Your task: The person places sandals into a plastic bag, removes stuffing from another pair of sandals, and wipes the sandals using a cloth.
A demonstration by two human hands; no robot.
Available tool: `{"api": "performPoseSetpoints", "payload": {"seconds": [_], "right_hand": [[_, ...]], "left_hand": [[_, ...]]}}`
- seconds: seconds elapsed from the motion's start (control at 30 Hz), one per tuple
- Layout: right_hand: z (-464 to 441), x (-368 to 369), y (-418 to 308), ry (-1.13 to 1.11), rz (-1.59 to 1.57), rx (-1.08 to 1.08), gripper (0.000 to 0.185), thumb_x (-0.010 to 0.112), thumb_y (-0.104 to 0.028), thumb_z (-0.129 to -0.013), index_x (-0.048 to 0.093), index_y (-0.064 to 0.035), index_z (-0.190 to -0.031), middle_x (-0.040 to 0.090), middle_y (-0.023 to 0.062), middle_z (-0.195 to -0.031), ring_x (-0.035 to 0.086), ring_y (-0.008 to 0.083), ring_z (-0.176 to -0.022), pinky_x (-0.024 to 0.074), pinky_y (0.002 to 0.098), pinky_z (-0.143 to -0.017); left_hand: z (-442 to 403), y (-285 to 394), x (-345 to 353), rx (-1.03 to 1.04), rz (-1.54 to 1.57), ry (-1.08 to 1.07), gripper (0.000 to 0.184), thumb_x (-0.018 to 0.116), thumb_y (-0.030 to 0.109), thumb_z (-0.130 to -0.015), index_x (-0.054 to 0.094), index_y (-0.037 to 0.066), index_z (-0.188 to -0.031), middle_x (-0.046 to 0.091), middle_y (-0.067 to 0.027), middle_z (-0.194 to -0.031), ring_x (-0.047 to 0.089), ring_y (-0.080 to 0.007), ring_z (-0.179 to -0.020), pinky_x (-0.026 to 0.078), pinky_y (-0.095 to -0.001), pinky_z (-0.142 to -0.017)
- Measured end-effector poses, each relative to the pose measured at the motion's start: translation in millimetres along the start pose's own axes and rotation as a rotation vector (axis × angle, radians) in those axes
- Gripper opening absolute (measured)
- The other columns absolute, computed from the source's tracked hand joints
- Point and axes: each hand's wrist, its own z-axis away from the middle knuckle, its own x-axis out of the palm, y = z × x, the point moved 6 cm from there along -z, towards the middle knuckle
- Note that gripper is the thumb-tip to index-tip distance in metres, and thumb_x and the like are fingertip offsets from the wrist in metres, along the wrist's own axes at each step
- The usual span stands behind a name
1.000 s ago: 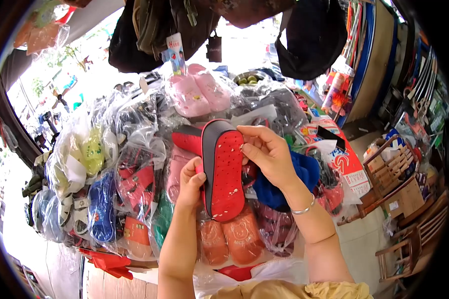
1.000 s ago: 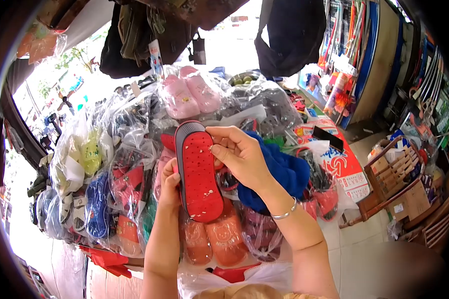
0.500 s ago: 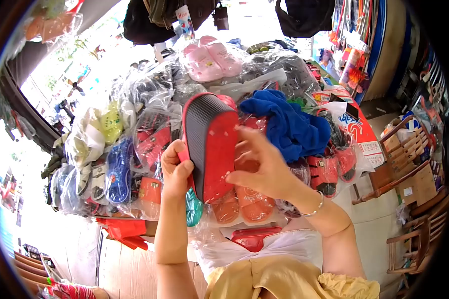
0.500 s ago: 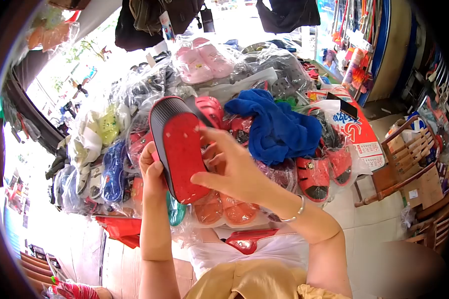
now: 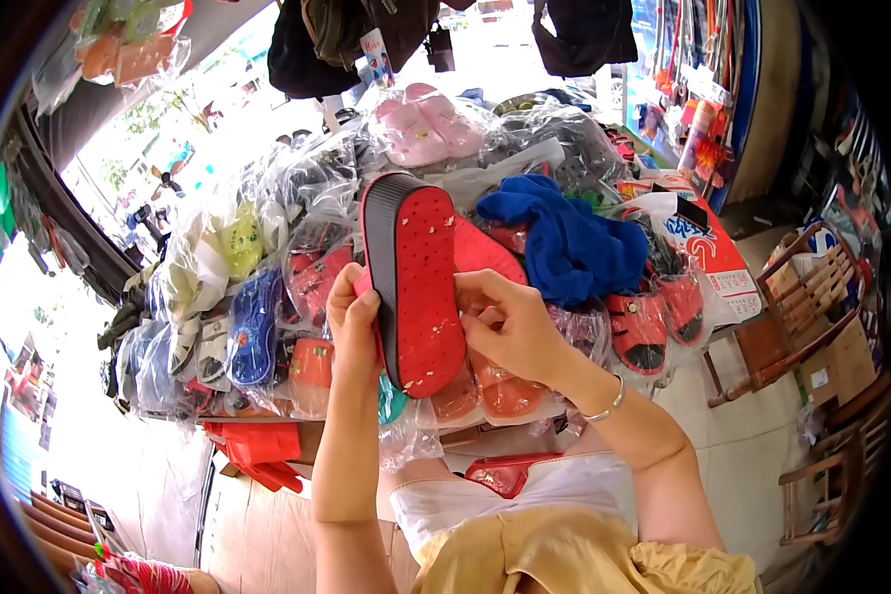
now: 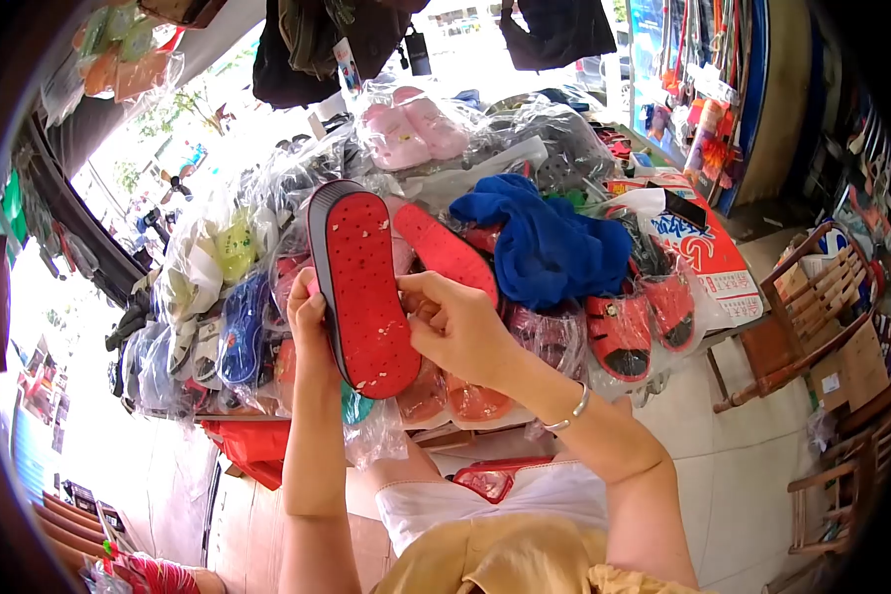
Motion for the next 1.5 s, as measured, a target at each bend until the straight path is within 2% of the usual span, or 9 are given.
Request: {"api": "performPoseSetpoints", "payload": {"seconds": [0.13, 0.27, 0.47, 0.77, 0.87, 0.97, 1.13, 1.2, 1.5], "right_hand": [[6, -2, -17, 0.028, 0.084, 0.022, 0.034, 0.062, 0.001, -0.080, 0.055, 0.0009, -0.113, 0.059, 0.0030, -0.080, 0.054, 0.0041, -0.067, 0.0460, 0.0205, -0.062], [6, -10, -14, 0.039, 0.190, -0.029, 0.036, 0.065, -0.002, -0.080, 0.054, 0.0002, -0.115, 0.060, 0.0035, -0.082, 0.054, 0.0061, -0.068, 0.0462, 0.0212, -0.063], [7, -11, -14, 0.110, 0.123, -0.019, 0.038, 0.066, -0.003, -0.081, 0.053, -0.0004, -0.116, 0.061, 0.0052, -0.085, 0.053, 0.0072, -0.068, 0.0458, 0.0213, -0.064], [-6, -13, 5, 0.044, 0.129, -0.036, 0.041, 0.063, -0.002, -0.081, 0.052, 0.0013, -0.120, 0.064, 0.0106, -0.094, 0.060, 0.0119, -0.074, 0.0474, 0.0225, -0.065], [-16, -15, -2, 0.040, 0.189, 0.023, 0.058, 0.068, -0.009, -0.079, 0.045, 0.0005, -0.132, 0.060, 0.0161, -0.113, 0.061, 0.0199, -0.091, 0.0507, 0.0296, -0.075], [-35, -8, -24, 0.062, 0.636, -0.300, 0.088, 0.076, -0.023, -0.071, 0.031, -0.0014, -0.144, 0.047, 0.0221, -0.134, 0.046, 0.0377, -0.119, 0.0408, 0.0441, -0.100], [-82, -27, 3, 0.012, 0.605, -0.270, 0.086, 0.076, -0.025, -0.071, 0.034, -0.0009, -0.142, 0.049, 0.0208, -0.132, 0.048, 0.0377, -0.118, 0.0407, 0.0428, -0.101], [-97, -30, 14, -0.024, 0.550, -0.236, 0.085, 0.076, -0.026, -0.071, 0.035, -0.0008, -0.142, 0.050, 0.0201, -0.132, 0.047, 0.0379, -0.119, 0.0405, 0.0425, -0.101], [-118, -30, 51, -0.013, 0.554, -0.219, 0.064, 0.076, -0.019, -0.071, 0.050, -0.0045, -0.128, 0.051, 0.0183, -0.130, 0.048, 0.0345, -0.119, 0.0387, 0.0410, -0.102]], "left_hand": [[4, -4, 12, -0.031, 0.079, 0.025, 0.010, 0.060, 0.011, -0.083, 0.051, 0.009, -0.088, 0.063, 0.0000, -0.084, 0.060, -0.0064, -0.074, 0.051, -0.0223, -0.069], [1, -17, 0, -0.042, 0.037, 0.005, 0.018, 0.064, 0.020, -0.082, 0.052, 0.009, -0.090, 0.064, -0.0018, -0.089, 0.063, -0.0107, -0.077, 0.054, -0.0250, -0.071], [0, -18, 17, -0.076, -0.001, 0.073, 0.009, 0.060, 0.013, -0.082, 0.052, 0.009, -0.084, 0.062, 0.0016, -0.082, 0.055, -0.0044, -0.071, 0.046, -0.0196, -0.066], [-12, -23, 16, -0.124, 0.092, 0.195, 0.003, 0.056, 0.009, -0.085, 0.053, 0.008, -0.084, 0.064, -0.0012, -0.085, 0.059, -0.0068, -0.072, 0.050, -0.0209, -0.069], [-36, -25, 11, -0.046, 0.082, 0.134, 0.007, 0.053, 0.008, -0.088, 0.052, 0.010, -0.081, 0.064, -0.0016, -0.082, 0.059, -0.0069, -0.069, 0.051, -0.0219, -0.066], [-65, -26, 18, -0.022, 0.135, 0.252, 0.011, 0.052, 0.009, -0.090, 0.051, 0.010, -0.079, 0.063, -0.0014, -0.077, 0.058, -0.0075, -0.064, 0.051, -0.0231, -0.061], [-106, -43, 10, 0.059, 0.281, 0.359, 0.010, 0.053, 0.010, -0.090, 0.052, 0.010, -0.080, 0.062, -0.0012, -0.075, 0.058, -0.0084, -0.063, 0.051, -0.0233, -0.059], [-119, -57, -4, 0.070, 0.205, 0.306, 0.007, 0.052, 0.016, -0.090, 0.053, 0.009, -0.089, 0.058, -0.0014, -0.083, 0.058, -0.0108, -0.072, 0.051, -0.0261, -0.069], [-131, -101, -33, 0.061, 0.294, 0.496, 0.011, 0.053, 0.010, -0.091, 0.051, 0.011, -0.080, 0.056, 0.0014, -0.072, 0.053, -0.0073, -0.061, 0.047, -0.0230, -0.057]]}}
